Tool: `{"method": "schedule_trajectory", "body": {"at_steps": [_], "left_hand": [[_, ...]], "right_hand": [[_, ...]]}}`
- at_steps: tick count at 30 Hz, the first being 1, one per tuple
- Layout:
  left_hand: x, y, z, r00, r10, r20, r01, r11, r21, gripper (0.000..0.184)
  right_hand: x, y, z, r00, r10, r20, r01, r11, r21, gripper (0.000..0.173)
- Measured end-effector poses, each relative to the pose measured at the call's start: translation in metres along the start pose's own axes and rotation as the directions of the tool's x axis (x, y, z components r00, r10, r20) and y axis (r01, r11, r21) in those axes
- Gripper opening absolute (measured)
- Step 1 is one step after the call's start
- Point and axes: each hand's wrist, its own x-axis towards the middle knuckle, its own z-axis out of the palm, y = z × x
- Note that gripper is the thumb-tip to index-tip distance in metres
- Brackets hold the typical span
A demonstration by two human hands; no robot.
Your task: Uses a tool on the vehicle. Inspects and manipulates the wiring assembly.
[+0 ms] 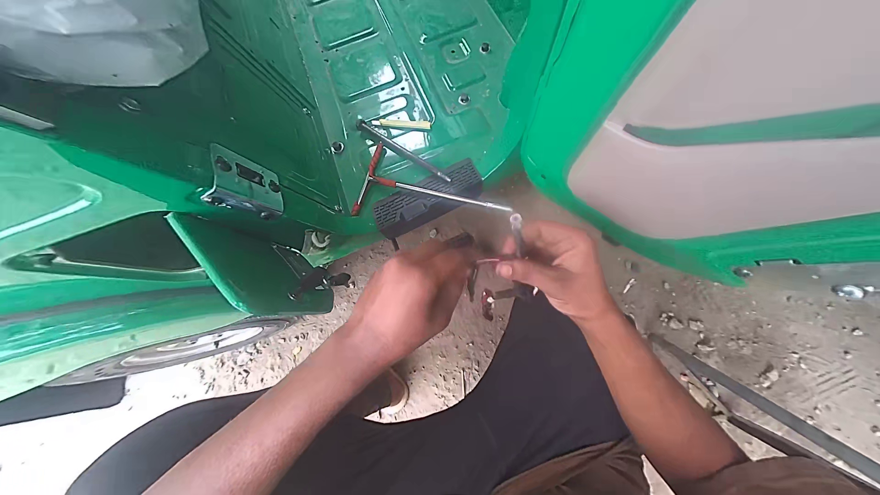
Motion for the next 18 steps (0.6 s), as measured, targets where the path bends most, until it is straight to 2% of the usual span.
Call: {"method": "schedule_trajectory", "body": {"at_steps": [2,4,5,8,10,11,13,15,16,18], "left_hand": [[-0.001,0.0,-0.013,0.998,-0.058,0.004,0.059,0.996,-0.072,0.025],[-0.002,-0.003,-0.023,0.987,-0.155,0.051,0.163,0.951,-0.264,0.021],[-0.002,-0.005,-0.026,0.973,-0.211,0.094,0.231,0.89,-0.393,0.019],[-0.001,-0.011,-0.029,0.917,-0.316,0.244,0.387,0.551,-0.739,0.02],[-0.002,-0.016,-0.028,0.875,-0.345,0.34,0.45,0.318,-0.835,0.022],[-0.003,-0.019,-0.028,0.86,-0.35,0.372,0.465,0.238,-0.852,0.022],[-0.004,-0.021,-0.026,0.84,-0.369,0.397,0.476,0.152,-0.866,0.021],[-0.005,-0.022,-0.022,0.83,-0.384,0.404,0.481,0.127,-0.867,0.021],[-0.006,-0.022,-0.021,0.827,-0.39,0.405,0.482,0.121,-0.868,0.02],[-0.006,-0.021,-0.02,0.826,-0.392,0.406,0.482,0.116,-0.869,0.02]], "right_hand": [[0.016,-0.013,0.004,0.998,-0.059,0.027,0.062,0.989,-0.135,0.02],[0.034,-0.024,0.009,0.991,-0.108,0.077,0.126,0.951,-0.282,0.022],[0.043,-0.029,0.011,0.987,-0.124,0.102,0.152,0.926,-0.344,0.023],[0.062,-0.034,0.019,0.982,-0.144,0.122,0.185,0.864,-0.468,0.025],[0.064,-0.033,0.024,0.982,-0.16,0.101,0.189,0.816,-0.546,0.03],[0.062,-0.033,0.026,0.982,-0.17,0.082,0.185,0.796,-0.577,0.032],[0.051,-0.031,0.027,0.978,-0.208,0.012,0.178,0.804,-0.568,0.026],[0.033,-0.029,0.03,0.973,-0.215,-0.084,0.157,0.882,-0.445,0.012],[0.026,-0.03,0.033,0.978,-0.184,-0.101,0.134,0.918,-0.373,0.014],[0.017,-0.031,0.039,0.999,-0.027,-0.026,0.018,0.961,-0.276,0.027]]}}
